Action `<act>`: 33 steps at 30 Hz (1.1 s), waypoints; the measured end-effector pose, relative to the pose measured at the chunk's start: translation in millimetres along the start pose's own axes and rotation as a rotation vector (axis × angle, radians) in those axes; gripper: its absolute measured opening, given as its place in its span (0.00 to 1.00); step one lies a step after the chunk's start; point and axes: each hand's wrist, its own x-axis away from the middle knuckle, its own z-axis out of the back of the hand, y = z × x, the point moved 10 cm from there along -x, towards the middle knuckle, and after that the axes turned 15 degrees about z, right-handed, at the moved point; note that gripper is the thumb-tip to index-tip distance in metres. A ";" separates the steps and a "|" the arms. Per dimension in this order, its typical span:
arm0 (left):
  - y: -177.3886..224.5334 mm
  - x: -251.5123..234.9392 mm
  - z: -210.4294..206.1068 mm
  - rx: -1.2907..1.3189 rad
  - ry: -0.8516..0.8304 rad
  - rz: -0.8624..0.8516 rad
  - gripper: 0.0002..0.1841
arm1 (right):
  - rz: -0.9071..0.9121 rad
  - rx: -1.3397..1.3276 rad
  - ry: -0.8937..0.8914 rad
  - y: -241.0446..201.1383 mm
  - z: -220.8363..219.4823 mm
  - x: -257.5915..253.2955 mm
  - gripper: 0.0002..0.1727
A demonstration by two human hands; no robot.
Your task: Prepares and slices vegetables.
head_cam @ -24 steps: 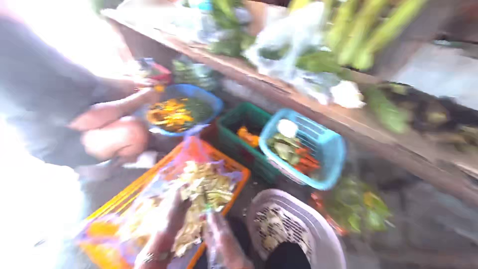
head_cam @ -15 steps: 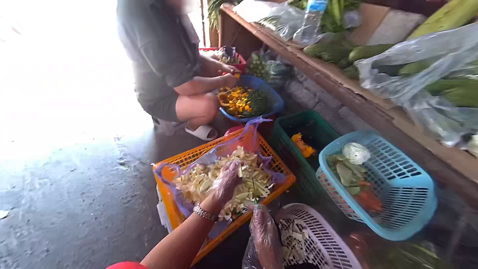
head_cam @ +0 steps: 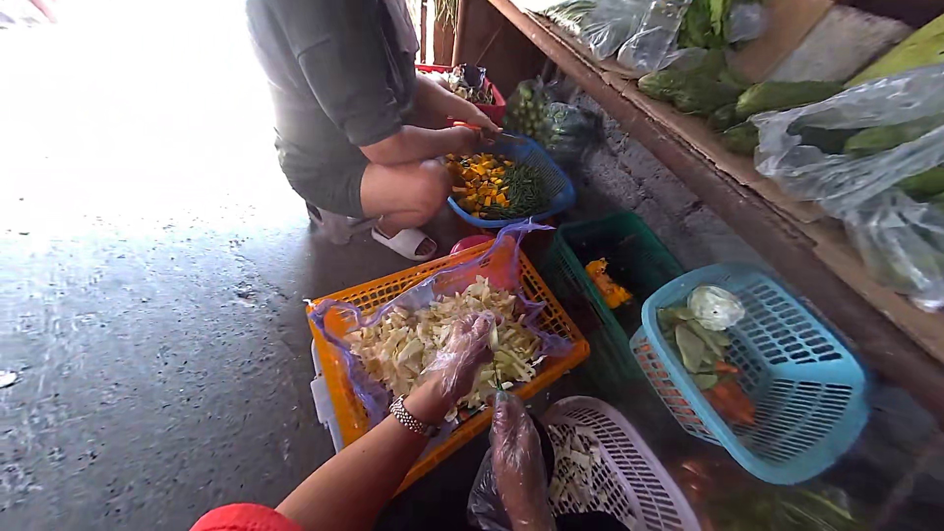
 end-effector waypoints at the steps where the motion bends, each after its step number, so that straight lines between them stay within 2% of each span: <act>1: -0.3 -0.4 0.0 0.003 -0.005 -0.003 0.12 | 0.003 -0.005 0.000 -0.8 0.3 0.4 0.23; 16: -3.9 6.3 -7.6 -0.012 -0.025 0.006 0.13 | -0.006 -0.003 0.034 4.9 2.4 -11.3 0.22; 22: -3.1 11.6 0.1 -0.021 0.054 -0.031 0.14 | 0.000 0.031 0.034 0.0 -1.8 -13.6 0.21; 29: 6.5 21.3 -1.9 -0.253 0.135 -0.150 0.16 | -0.050 0.006 -0.007 6.3 -7.8 -16.2 0.21; 33: 0.0 20.6 0.6 -0.194 0.082 -0.048 0.17 | -0.055 0.022 -0.032 9.1 -10.6 -18.2 0.21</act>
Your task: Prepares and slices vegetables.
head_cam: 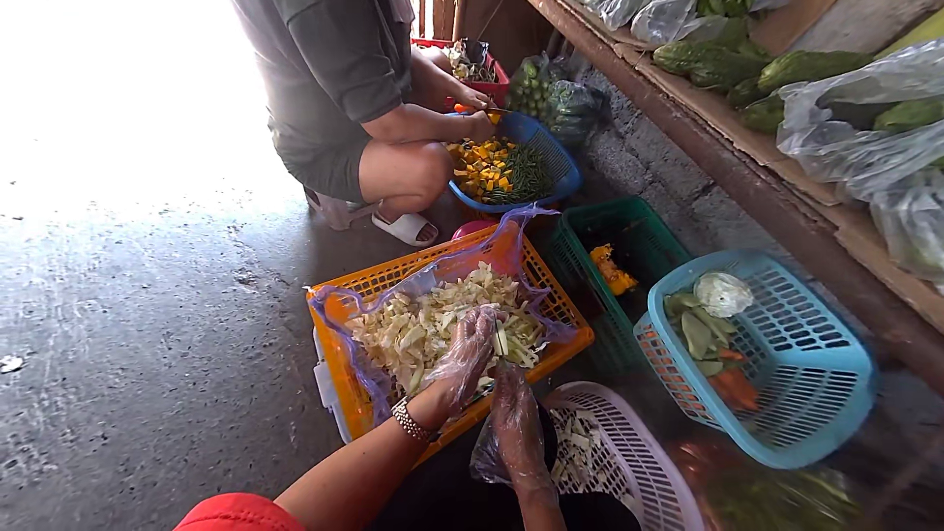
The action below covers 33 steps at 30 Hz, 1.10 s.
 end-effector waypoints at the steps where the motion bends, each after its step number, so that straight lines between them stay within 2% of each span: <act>1: -2.4 1.0 1.1 0.030 -0.005 0.031 0.17 | -0.008 0.001 -0.013 0.5 -1.5 -1.3 0.21; 7: -26.1 -11.9 17.3 0.115 0.065 0.142 0.21 | -0.170 0.019 -0.219 11.2 -21.1 -11.5 0.23; 10: -43.3 -32.4 31.0 0.108 0.071 0.158 0.19 | -0.335 -0.190 -0.331 30.3 -40.2 -13.0 0.26; 13: -28.7 -33.7 44.1 -0.123 0.103 0.068 0.17 | -0.510 -0.492 -0.319 42.1 -51.2 -9.1 0.28; 15: -19.7 -34.1 57.8 -0.228 0.130 0.042 0.19 | -0.580 -0.583 -0.293 43.6 -44.7 -5.7 0.29; 21: -4.5 -37.6 91.0 -0.214 0.168 -0.003 0.20 | -0.408 -0.734 -0.084 46.2 16.3 1.6 0.29; 25: 1.0 -36.0 95.6 -0.229 0.189 -0.054 0.20 | -0.316 -0.757 0.074 65.6 72.3 42.9 0.32; 27: -5.2 -36.2 96.0 -0.271 0.206 -0.053 0.20 | -0.358 -0.762 0.202 82.9 96.1 74.5 0.33; 30: -14.9 -43.0 69.4 -0.333 0.144 -0.067 0.23 | -0.453 -0.796 0.411 109.5 129.2 122.1 0.36; 33: -9.1 -40.9 10.0 -0.409 0.007 -0.115 0.27 | -0.488 -0.890 0.543 128.1 140.5 155.6 0.36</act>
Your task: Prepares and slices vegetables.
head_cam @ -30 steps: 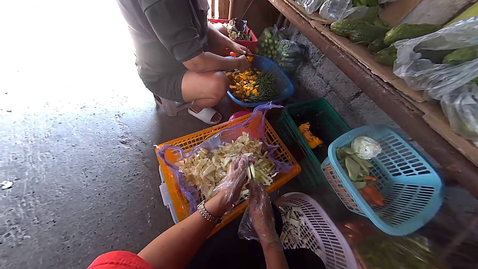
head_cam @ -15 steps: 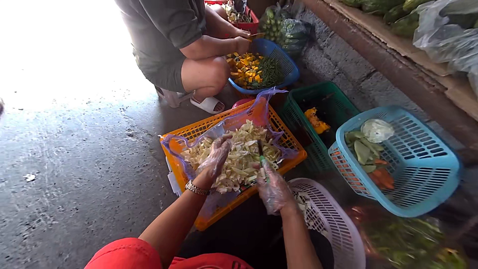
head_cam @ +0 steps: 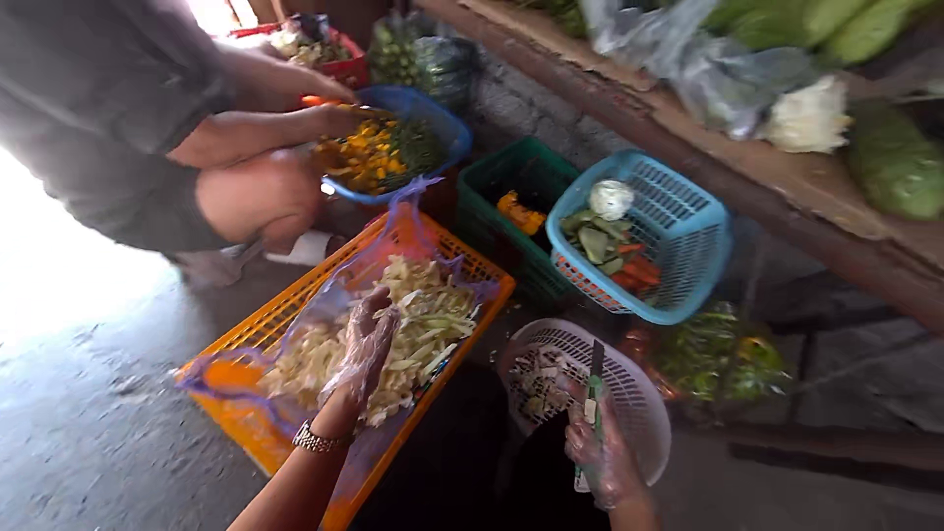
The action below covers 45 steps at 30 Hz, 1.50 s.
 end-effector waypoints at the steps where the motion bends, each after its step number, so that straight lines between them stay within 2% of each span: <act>1: 18.7 3.9 -21.7 -0.021 -0.051 -0.048 0.27 | 0.001 -0.053 0.008 5.9 7.9 1.8 0.35; 6: 112.0 21.2 -151.6 -0.256 -0.357 -0.279 0.31 | 0.021 -0.273 -0.021 22.2 18.2 0.7 0.23; 9: 147.3 26.0 -229.3 -0.491 -0.453 -0.339 0.31 | 0.007 -0.349 -0.005 26.1 19.7 0.1 0.25; 13: 166.5 -3.3 -327.3 -0.863 -0.258 -0.464 0.29 | 0.017 -0.351 -0.048 26.6 19.8 -0.1 0.22; 16: 156.5 -17.3 -370.8 -1.104 -0.157 -0.439 0.38 | 0.011 -0.400 -0.093 25.1 17.9 -1.8 0.20; 18: 146.8 -19.2 -384.6 -1.171 -0.166 -0.389 0.44 | 0.016 -0.439 -0.116 22.6 16.6 -3.0 0.21; 20: 139.8 -19.5 -390.2 -1.206 -0.181 -0.335 0.43 | 0.010 -0.492 -0.122 23.1 17.6 -2.8 0.20; 22: 136.9 -20.7 -390.4 -1.234 -0.194 -0.308 0.38 | 0.006 -0.510 -0.127 24.3 18.8 -1.7 0.21; 25: 144.5 -18.5 -377.2 -1.100 -0.250 -0.314 0.31 | -0.001 -0.493 -0.102 26.4 20.1 -0.8 0.20; 27: 153.5 -10.3 -357.1 -0.861 -0.346 -0.279 0.28 | 0.002 -0.491 -0.096 26.3 20.7 -0.8 0.21; 29: 152.8 -5.0 -339.1 -0.537 -0.516 -0.192 0.28 | 0.012 -0.495 -0.096 26.4 20.8 -1.1 0.22; 32: 136.0 14.8 -318.7 0.062 -0.806 0.145 0.21 | 0.018 -0.445 -0.075 24.7 18.2 -1.0 0.22; 34: 120.8 40.8 -294.1 0.306 -0.984 0.287 0.23 | 0.020 -0.339 -0.044 22.7 16.2 -2.7 0.21; 37: 101.5 71.6 -252.4 0.358 -1.172 0.185 0.23 | 0.129 -0.057 0.087 11.5 17.6 -6.3 0.17; 39: 83.5 84.8 -224.5 0.312 -1.158 0.114 0.24 | 0.285 0.147 0.138 -14.0 5.9 -6.7 0.18; 42: 42.0 98.1 -199.7 0.241 -1.092 0.109 0.28 | 0.544 0.335 0.065 -62.7 -41.6 -0.3 0.25; 45: 26.7 113.2 -189.4 0.140 -1.159 -0.039 0.41 | 0.623 0.496 -0.088 -78.2 -85.3 5.8 0.29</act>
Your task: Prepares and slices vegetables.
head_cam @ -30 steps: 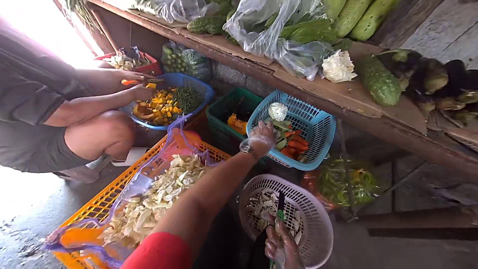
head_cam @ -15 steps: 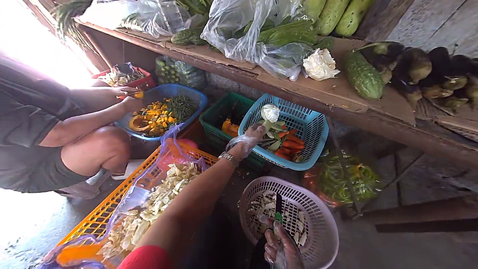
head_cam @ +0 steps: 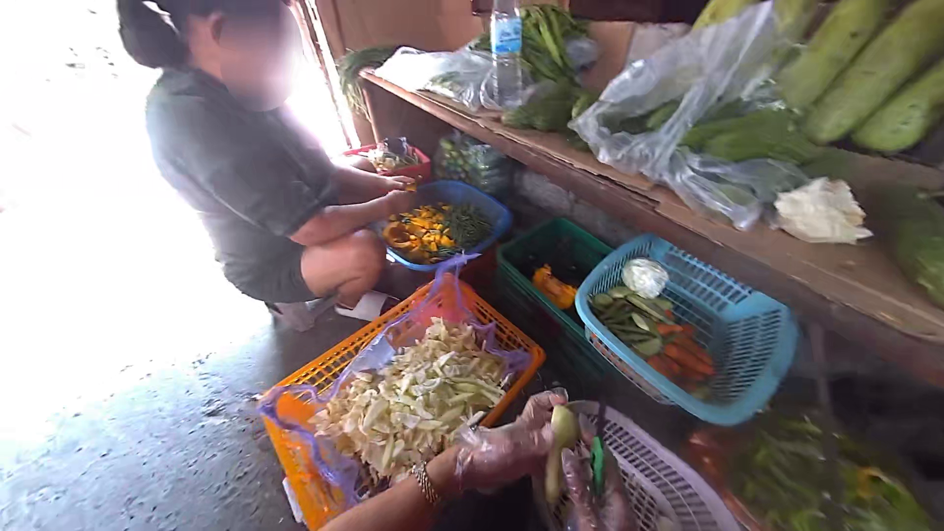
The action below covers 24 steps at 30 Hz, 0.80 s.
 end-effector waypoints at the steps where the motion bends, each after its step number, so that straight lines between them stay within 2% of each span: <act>1: 1.4 4.6 -0.4 -0.058 0.009 0.006 0.44 | 0.003 0.019 -0.048 -2.9 -8.4 -1.3 0.28; 3: 5.4 10.7 10.1 -0.044 0.073 -0.049 0.42 | -0.026 0.011 -0.116 -3.1 -20.5 -1.1 0.26; 6: 10.8 18.9 36.8 0.181 0.252 -0.192 0.25 | -0.018 0.009 -0.195 -10.8 -36.2 -0.6 0.32; 7: 9.6 21.7 48.1 0.284 0.321 -0.216 0.24 | 0.000 0.023 -0.179 -11.9 -38.2 0.8 0.33; 8: 5.1 22.8 57.7 0.403 0.349 -0.217 0.28 | 0.015 0.036 -0.165 -11.3 -39.5 4.3 0.33; 11: -1.9 19.4 68.4 0.723 0.342 -0.141 0.36 | 0.024 0.092 -0.246 -11.5 -45.7 20.9 0.28; 13: 1.4 17.1 68.9 0.784 0.354 -0.119 0.36 | -0.003 0.122 -0.275 -10.2 -49.9 30.8 0.25; 16: -1.0 12.8 63.0 0.796 0.334 -0.114 0.33 | 0.006 0.134 -0.248 -10.9 -55.0 35.0 0.27; 19: 1.3 9.3 55.1 0.766 0.387 -0.137 0.17 | 0.040 0.172 -0.251 -12.2 -60.2 34.6 0.27; 20: 3.8 8.7 53.2 0.770 0.390 -0.154 0.15 | 0.034 0.181 -0.262 -12.0 -61.9 36.3 0.27; 22: 8.1 8.1 52.5 0.770 0.377 -0.206 0.17 | -0.001 0.177 -0.298 -11.2 -65.9 41.9 0.27; 24: 8.4 8.4 53.3 0.785 0.382 -0.232 0.25 | -0.006 0.187 -0.323 -14.9 -67.4 45.1 0.27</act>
